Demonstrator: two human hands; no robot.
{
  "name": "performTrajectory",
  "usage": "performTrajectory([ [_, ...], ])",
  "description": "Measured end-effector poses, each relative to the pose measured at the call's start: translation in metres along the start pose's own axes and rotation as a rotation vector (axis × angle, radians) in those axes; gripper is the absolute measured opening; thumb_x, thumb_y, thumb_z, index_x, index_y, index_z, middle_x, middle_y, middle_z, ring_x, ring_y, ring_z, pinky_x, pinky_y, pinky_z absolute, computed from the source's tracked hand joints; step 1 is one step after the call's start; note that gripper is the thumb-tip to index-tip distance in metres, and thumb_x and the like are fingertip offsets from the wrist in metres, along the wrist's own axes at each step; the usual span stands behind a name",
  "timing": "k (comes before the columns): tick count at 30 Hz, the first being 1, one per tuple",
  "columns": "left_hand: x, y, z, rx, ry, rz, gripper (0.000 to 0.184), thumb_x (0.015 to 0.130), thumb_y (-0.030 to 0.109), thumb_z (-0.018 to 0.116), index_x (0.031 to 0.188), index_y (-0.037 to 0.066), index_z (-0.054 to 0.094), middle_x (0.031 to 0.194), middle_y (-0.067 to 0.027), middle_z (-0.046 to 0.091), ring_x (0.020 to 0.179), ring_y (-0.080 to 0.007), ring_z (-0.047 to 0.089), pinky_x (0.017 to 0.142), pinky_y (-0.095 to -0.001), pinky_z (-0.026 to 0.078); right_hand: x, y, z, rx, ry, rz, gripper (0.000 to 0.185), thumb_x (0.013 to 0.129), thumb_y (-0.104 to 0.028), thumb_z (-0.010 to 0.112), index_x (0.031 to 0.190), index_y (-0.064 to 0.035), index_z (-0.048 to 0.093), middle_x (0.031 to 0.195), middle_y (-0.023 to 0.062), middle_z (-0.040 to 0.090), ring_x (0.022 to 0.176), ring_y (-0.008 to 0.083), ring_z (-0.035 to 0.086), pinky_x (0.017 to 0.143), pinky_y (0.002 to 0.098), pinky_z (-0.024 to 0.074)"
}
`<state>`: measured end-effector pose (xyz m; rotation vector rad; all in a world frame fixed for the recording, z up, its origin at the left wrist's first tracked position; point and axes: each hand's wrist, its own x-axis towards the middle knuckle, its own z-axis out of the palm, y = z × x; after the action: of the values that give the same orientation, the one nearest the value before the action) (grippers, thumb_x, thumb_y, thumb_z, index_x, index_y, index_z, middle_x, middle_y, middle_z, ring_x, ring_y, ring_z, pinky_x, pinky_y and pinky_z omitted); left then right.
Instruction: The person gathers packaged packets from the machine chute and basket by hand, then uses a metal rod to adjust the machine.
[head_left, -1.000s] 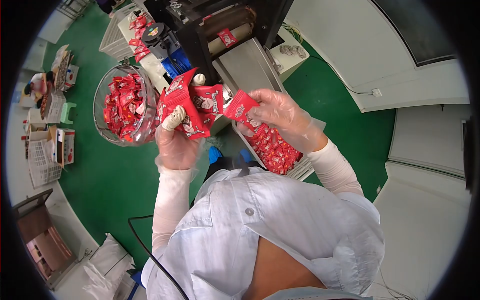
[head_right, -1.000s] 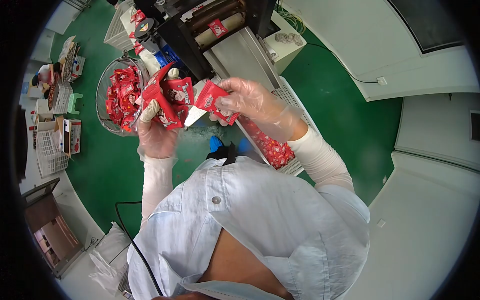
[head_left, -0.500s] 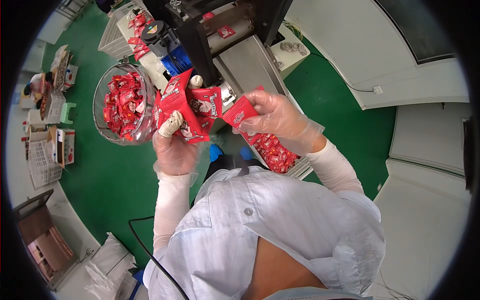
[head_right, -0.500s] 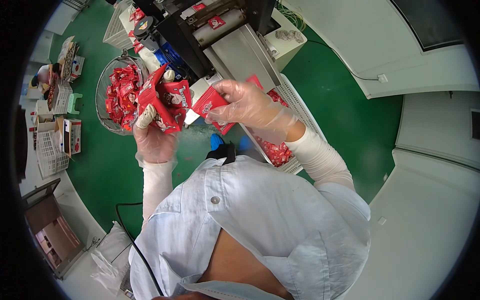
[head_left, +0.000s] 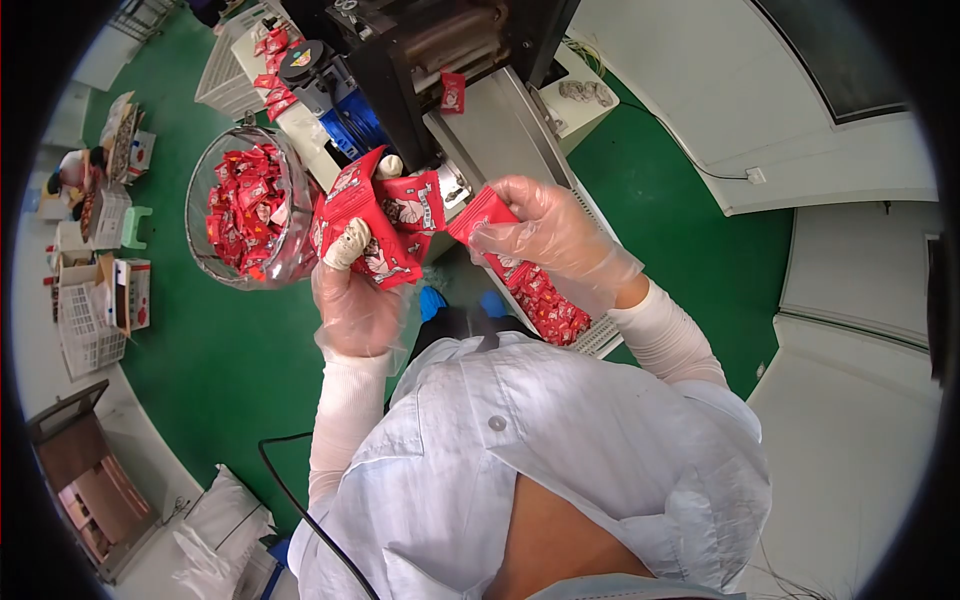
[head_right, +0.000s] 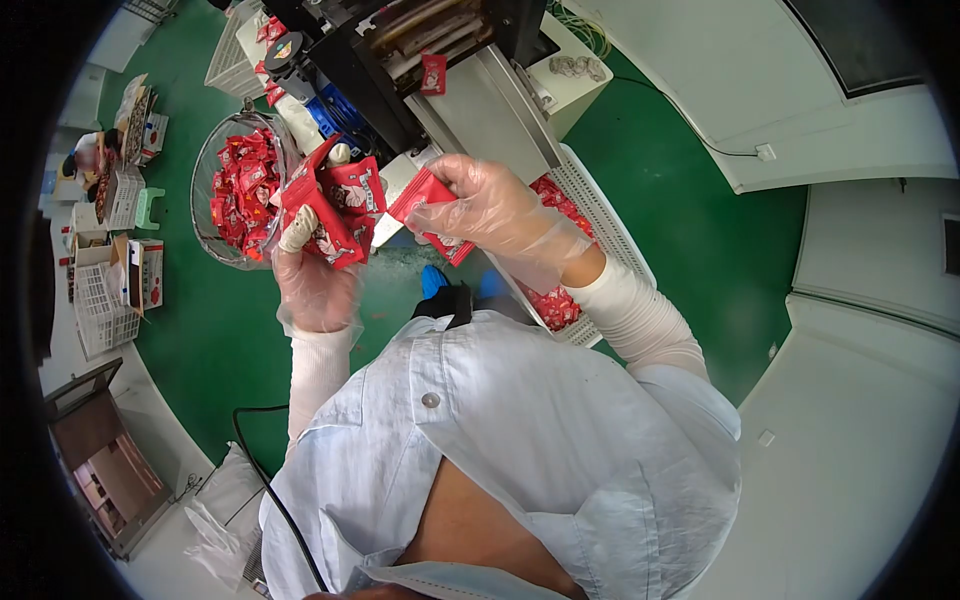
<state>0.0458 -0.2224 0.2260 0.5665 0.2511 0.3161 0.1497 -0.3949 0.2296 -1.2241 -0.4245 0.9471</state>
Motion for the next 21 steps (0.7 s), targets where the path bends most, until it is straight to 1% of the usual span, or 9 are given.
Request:
performTrajectory([
  [3, -0.001, -0.003, 0.004, -0.004, 0.014, 0.018, 0.055, 0.082, 0.014, 0.061, 0.130, -0.002, 0.040, 0.126, -0.0141, 0.052, 0.117, -0.0258, 0.051, 0.099, -0.0416, 0.043, 0.000, 0.001, 0.000, 0.001, 0.018, -0.003, 0.025, 0.084, -0.006, 0.065, 0.107, -0.0018, 0.055, 0.090, 0.0048, 0.063, 0.079, 0.0099, 0.061, 0.072, 0.0244, 0.0489],
  [7, -0.001, -0.005, 0.004, -0.001, 0.036, 0.010, 0.053, 0.083, 0.013, 0.059, 0.130, -0.003, 0.040, 0.126, -0.0142, 0.052, 0.115, -0.0258, 0.052, 0.098, -0.0410, 0.044, -0.003, -0.001, 0.001, 0.019, 0.045, 0.016, 0.025, 0.085, -0.006, 0.065, 0.107, -0.0020, 0.055, 0.090, 0.0043, 0.063, 0.078, 0.0096, 0.060, 0.072, 0.0239, 0.0484],
  [10, -0.001, -0.006, 0.006, 0.013, 0.033, 0.011, 0.051, 0.084, 0.012, 0.058, 0.130, -0.004, 0.040, 0.125, -0.0145, 0.052, 0.115, -0.0258, 0.052, 0.097, -0.0403, 0.045, -0.004, 0.002, 0.000, 0.040, 0.041, -0.016, 0.023, 0.085, -0.006, 0.064, 0.106, -0.0024, 0.056, 0.090, 0.0039, 0.063, 0.079, 0.0093, 0.060, 0.073, 0.0236, 0.0480],
  [13, 0.003, -0.007, 0.001, -0.006, 0.015, 0.011, 0.050, 0.085, 0.012, 0.056, 0.129, -0.004, 0.040, 0.125, -0.0149, 0.052, 0.113, -0.0257, 0.053, 0.095, -0.0396, 0.047, -0.006, -0.002, 0.001, 0.033, 0.037, -0.012, 0.025, 0.085, -0.007, 0.065, 0.106, 0.0018, 0.054, 0.093, 0.0061, 0.063, 0.082, 0.0082, 0.059, 0.073, 0.0221, 0.0484],
  [15, 0.005, -0.005, -0.006, -0.065, -0.009, 0.003, 0.049, 0.085, 0.011, 0.056, 0.129, -0.005, 0.040, 0.125, -0.0152, 0.052, 0.110, -0.0252, 0.055, 0.093, -0.0389, 0.048, -0.009, -0.002, -0.002, -0.017, 0.070, 0.006, 0.023, 0.085, -0.006, 0.064, 0.106, -0.0010, 0.055, 0.092, 0.0044, 0.063, 0.081, 0.0087, 0.059, 0.073, 0.0222, 0.0477],
  [18, 0.004, 0.000, 0.003, -0.058, 0.153, 0.059, 0.049, 0.085, 0.010, 0.056, 0.129, -0.004, 0.039, 0.125, -0.0145, 0.052, 0.103, -0.0231, 0.057, 0.090, -0.0371, 0.049, -0.014, -0.002, -0.011, -0.080, 0.100, 0.038, 0.020, 0.086, -0.006, 0.062, 0.105, -0.0022, 0.056, 0.091, 0.0036, 0.063, 0.081, 0.0085, 0.060, 0.072, 0.0216, 0.0471],
  [19, 0.005, -0.001, 0.002, -0.053, 0.103, 0.036, 0.049, 0.085, 0.010, 0.056, 0.129, -0.003, 0.040, 0.125, -0.0141, 0.052, 0.102, -0.0225, 0.057, 0.090, -0.0369, 0.049, -0.016, -0.002, -0.014, -0.099, 0.108, 0.050, 0.020, 0.086, -0.005, 0.062, 0.105, -0.0022, 0.056, 0.091, 0.0035, 0.063, 0.082, 0.0083, 0.060, 0.072, 0.0213, 0.0469],
  [21, 0.006, -0.006, 0.000, -0.041, 0.002, -0.011, 0.049, 0.085, 0.009, 0.056, 0.129, -0.002, 0.040, 0.125, -0.0133, 0.052, 0.100, -0.0213, 0.057, 0.090, -0.0365, 0.049, -0.021, 0.000, -0.022, -0.143, 0.196, 0.042, 0.020, 0.085, -0.005, 0.062, 0.104, -0.0017, 0.056, 0.090, 0.0040, 0.063, 0.082, 0.0085, 0.060, 0.072, 0.0216, 0.0472],
])
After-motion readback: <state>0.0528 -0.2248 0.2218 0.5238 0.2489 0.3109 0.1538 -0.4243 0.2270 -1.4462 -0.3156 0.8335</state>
